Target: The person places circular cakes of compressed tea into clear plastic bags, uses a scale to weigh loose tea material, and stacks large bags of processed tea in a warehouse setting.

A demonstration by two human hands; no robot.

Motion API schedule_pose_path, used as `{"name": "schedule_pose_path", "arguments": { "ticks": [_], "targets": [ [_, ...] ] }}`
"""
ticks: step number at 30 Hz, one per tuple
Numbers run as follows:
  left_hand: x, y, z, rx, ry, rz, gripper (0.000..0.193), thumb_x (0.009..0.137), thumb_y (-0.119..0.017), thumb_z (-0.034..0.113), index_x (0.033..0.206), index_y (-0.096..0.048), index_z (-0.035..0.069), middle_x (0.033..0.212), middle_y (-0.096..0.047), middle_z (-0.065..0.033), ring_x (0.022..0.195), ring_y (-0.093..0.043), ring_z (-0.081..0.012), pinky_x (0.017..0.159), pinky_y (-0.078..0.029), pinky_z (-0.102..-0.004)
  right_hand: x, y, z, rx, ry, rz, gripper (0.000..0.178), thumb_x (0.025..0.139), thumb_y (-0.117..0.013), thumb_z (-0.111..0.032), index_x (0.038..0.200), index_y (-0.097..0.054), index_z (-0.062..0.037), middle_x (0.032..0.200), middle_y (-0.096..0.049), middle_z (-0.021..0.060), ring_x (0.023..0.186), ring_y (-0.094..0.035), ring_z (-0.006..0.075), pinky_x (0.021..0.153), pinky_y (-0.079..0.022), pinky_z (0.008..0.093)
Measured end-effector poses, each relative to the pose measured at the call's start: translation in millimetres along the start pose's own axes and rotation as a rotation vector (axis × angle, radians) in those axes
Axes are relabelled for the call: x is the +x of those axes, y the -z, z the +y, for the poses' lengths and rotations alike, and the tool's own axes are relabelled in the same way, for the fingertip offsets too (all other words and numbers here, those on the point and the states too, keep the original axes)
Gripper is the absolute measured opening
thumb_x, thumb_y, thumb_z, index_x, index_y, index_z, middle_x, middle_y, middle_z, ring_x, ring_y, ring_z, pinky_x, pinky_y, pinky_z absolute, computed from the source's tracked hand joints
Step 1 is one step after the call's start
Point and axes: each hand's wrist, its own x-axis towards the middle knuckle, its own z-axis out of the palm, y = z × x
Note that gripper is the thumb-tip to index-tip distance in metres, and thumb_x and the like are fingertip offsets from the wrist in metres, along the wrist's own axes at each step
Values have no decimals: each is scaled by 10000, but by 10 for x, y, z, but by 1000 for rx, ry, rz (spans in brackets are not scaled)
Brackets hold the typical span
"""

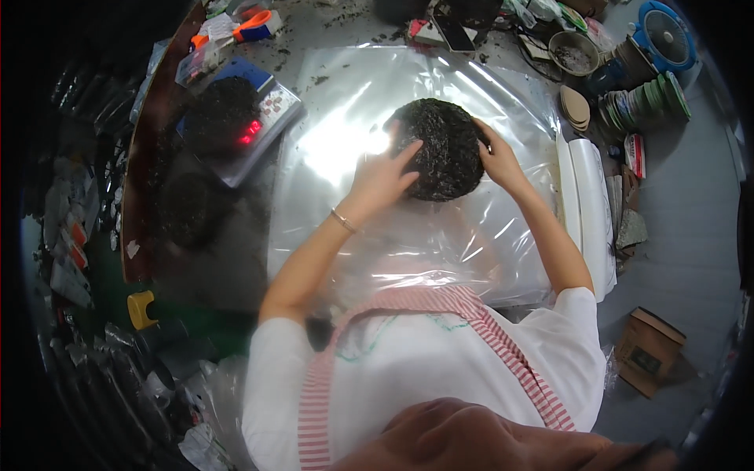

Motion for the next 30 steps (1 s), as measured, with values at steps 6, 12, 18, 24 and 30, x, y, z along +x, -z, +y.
{"name": "schedule_pose_path", "arguments": {
  "ticks": [6,12,18,24,30],
  "targets": [
    [461,159,-10,188,-141,-309,649,678,-808,362,1247,-556,180,1281,-507,-98,1163,-496,-324,920,-478,-419,103,302,-621,-420,156,-351,832,810,-718,-327,1465,-286,-51,1190,-536,250,999,-606,401,842,-504,419],
    [965,-113,20,372,-155,-642,888,519,-888,429,1280,-520,155,1275,-490,-135,1185,-476,-354,916,-482,-444,446,-368,-354,-907,106,-754,1340,566,-878,-485,1490,-81,66,1276,-476,329,1016,-622,420,867,-518,405],
    [892,-714,-347,359,-122,-615,939,530,-893,426,1309,-462,127,1282,-475,-193,1201,-464,-394,944,-471,-453,492,-730,204,-897,94,-656,1249,542,-914,-416,1460,-210,53,1276,-496,276,1087,-600,401,893,-520,409],
    [581,-285,-56,442,-241,-386,487,721,-778,296,1105,-610,49,1219,-555,-170,1150,-517,-347,929,-493,-412,202,-600,12,-854,234,-315,783,772,-665,-89,1435,-271,50,1046,-604,256,912,-647,378,764,-549,428],
    [168,1098,-1156,446,189,392,725,713,-794,292,1312,-484,24,1367,-474,-164,1272,-449,-321,1056,-360,-444,-749,-380,-348,-459,427,93,432,829,-688,-139,1228,-568,-25,1155,-584,198,1097,-559,381,915,-467,447]
  ]
}}
